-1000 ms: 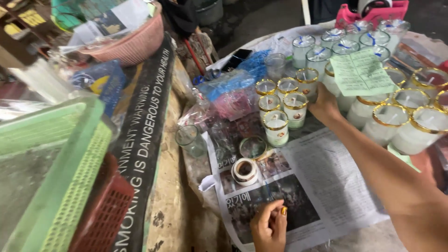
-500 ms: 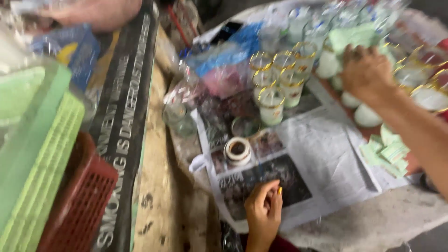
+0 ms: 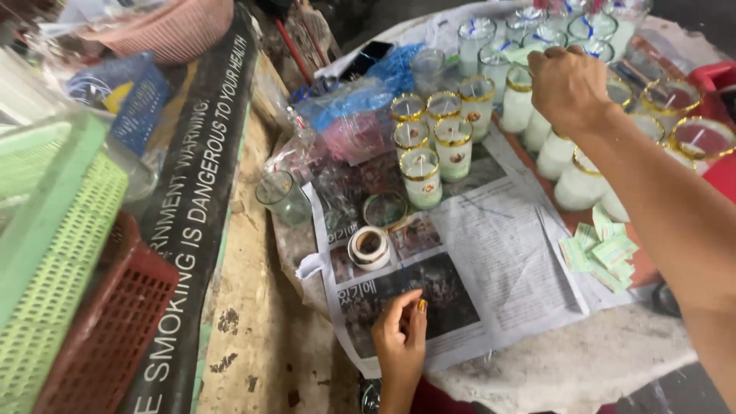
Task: Applying decorative gold bands and labels to glass candle jars at a workspace.
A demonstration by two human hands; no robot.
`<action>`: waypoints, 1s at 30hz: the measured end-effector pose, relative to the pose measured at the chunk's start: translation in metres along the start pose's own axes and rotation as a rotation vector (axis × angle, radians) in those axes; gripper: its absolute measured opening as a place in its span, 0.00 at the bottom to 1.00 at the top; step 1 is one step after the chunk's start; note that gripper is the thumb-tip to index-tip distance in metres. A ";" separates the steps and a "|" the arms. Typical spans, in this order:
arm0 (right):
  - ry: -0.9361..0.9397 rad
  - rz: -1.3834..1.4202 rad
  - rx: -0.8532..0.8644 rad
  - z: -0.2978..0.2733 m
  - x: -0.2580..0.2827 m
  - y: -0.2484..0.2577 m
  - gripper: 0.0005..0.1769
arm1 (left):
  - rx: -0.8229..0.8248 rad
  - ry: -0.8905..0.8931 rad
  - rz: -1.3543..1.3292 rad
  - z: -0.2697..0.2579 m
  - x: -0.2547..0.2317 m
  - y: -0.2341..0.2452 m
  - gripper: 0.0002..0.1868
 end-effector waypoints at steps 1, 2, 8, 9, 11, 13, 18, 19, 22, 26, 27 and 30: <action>0.004 0.004 -0.014 0.006 0.000 -0.008 0.16 | -0.010 -0.011 0.002 -0.001 -0.003 0.000 0.13; 0.055 0.012 -0.210 0.012 0.004 -0.004 0.14 | 0.000 0.019 0.048 0.000 -0.003 0.000 0.13; 0.223 0.030 -0.814 0.028 0.016 0.052 0.21 | 0.002 0.098 0.147 0.002 0.014 -0.001 0.15; 0.291 0.029 -0.954 0.026 0.017 0.068 0.21 | -0.017 0.066 0.153 0.004 0.016 -0.001 0.15; 0.336 0.018 -0.995 0.026 0.011 0.092 0.19 | -0.032 0.142 0.160 0.004 0.016 -0.003 0.13; 0.383 0.008 -1.031 0.027 0.004 0.100 0.18 | -0.045 0.222 0.167 0.005 0.019 -0.005 0.12; 0.314 -0.089 -0.755 0.052 -0.017 0.031 0.25 | 0.182 0.629 0.461 0.009 0.022 -0.007 0.13; 0.319 -0.091 -0.747 0.050 -0.012 0.032 0.25 | 0.186 0.637 0.456 0.005 0.027 -0.009 0.13; -0.067 -0.029 0.234 0.064 -0.023 -0.018 0.35 | -0.003 0.443 0.371 0.010 0.022 -0.001 0.10; -0.108 0.195 0.386 0.056 -0.023 -0.020 0.21 | 0.353 0.535 0.299 0.014 0.027 0.002 0.22; -0.065 0.246 0.323 0.054 -0.021 -0.013 0.34 | 0.455 0.539 0.256 0.013 0.028 0.003 0.29; 0.252 0.187 -0.251 0.052 -0.032 -0.023 0.20 | -0.051 0.301 0.126 0.001 0.028 0.002 0.16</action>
Point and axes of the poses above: each hand's wrist, its own z-axis towards the middle knuckle, its own y-axis out of the back of the hand, x = y × z, the point moved 6 cm from there along z, towards the middle knuckle, and after that the axes turned 2 degrees about -z, right-handed, at the moved point
